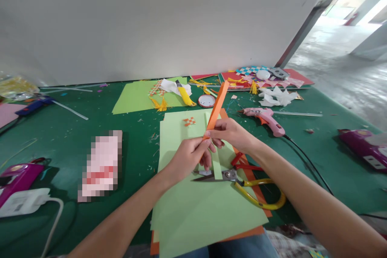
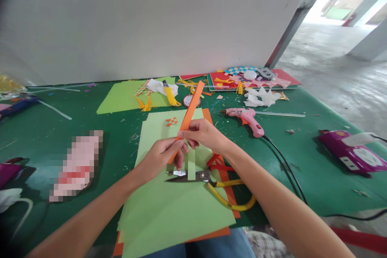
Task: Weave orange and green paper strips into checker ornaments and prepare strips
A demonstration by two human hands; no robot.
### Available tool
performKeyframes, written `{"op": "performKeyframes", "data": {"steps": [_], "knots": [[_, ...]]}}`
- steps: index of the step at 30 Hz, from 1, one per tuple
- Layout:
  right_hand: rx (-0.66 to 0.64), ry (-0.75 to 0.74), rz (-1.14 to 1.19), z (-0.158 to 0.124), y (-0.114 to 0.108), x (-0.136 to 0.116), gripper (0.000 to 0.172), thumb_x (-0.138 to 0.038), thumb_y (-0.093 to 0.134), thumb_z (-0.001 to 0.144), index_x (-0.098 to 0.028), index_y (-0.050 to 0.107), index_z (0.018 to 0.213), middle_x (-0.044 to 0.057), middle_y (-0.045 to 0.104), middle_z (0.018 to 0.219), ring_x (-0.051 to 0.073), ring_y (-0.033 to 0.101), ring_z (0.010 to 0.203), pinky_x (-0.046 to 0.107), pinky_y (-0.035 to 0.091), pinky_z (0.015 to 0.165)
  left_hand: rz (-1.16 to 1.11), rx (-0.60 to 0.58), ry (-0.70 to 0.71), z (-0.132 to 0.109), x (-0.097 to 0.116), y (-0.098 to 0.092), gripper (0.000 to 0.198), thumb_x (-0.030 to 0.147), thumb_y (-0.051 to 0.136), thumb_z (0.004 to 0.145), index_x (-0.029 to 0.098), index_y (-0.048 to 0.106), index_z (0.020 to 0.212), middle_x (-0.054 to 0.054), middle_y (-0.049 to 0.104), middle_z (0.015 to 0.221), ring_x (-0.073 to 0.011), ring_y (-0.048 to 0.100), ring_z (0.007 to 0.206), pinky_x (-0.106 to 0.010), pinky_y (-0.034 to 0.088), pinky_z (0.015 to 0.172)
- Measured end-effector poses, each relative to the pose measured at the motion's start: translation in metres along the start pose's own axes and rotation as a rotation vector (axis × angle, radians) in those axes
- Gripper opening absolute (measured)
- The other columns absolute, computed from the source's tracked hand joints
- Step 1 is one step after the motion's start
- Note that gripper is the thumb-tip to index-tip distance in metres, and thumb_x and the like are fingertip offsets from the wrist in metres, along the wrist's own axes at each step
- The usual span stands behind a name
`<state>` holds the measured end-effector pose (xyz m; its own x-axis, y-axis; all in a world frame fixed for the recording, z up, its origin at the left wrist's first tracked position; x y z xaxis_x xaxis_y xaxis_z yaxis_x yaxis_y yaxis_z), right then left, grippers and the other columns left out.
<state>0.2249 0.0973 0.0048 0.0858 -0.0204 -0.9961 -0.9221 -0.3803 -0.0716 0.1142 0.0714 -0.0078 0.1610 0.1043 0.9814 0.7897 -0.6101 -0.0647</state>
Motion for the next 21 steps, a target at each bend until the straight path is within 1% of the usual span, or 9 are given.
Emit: {"op": "performKeyframes", "data": {"steps": [4,11,21], "knots": [[0.008,-0.005,0.005,0.0004,-0.0001,0.0004,0.033,-0.042,0.069,0.075,-0.014,0.059,0.061,-0.004,0.050,0.046,0.007,0.043,0.043,0.023,0.034,0.046,-0.007,0.001,-0.013,-0.0005,0.0004,0.0001,0.033,0.042,0.043,0.094,0.015,0.058,0.080,0.001,0.059,0.054,-0.0109,0.055,0.049,-0.022,0.046,0.055],[0.094,-0.002,0.040,0.0000,-0.0064,0.0002,0.036,-0.040,0.071,0.073,-0.016,0.050,0.056,-0.006,0.045,0.043,0.007,0.044,0.041,0.023,0.033,0.044,-0.010,-0.029,-0.039,0.0000,-0.0021,0.0016,0.031,0.040,0.044,0.094,0.015,0.058,0.080,0.001,0.061,0.055,-0.0108,0.056,0.048,-0.022,0.045,0.054],[0.109,0.002,0.021,0.0010,-0.0071,0.0011,0.037,-0.045,0.071,0.071,-0.016,0.053,0.059,-0.007,0.044,0.044,0.007,0.044,0.040,0.023,0.033,0.042,-0.002,-0.047,-0.019,-0.0007,-0.0003,0.0024,0.031,0.037,0.041,0.095,0.015,0.058,0.082,0.000,0.061,0.055,-0.0111,0.056,0.048,-0.022,0.046,0.055]]}}
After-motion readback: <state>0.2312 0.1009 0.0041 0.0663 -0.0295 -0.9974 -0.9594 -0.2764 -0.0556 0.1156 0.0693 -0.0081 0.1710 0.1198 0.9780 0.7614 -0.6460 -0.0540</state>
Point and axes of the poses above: each hand's wrist, its own z-axis towards the middle knuckle, its own y-axis out of the palm, x = y × z, the point moved 7 cm from there along z, towards the middle knuckle
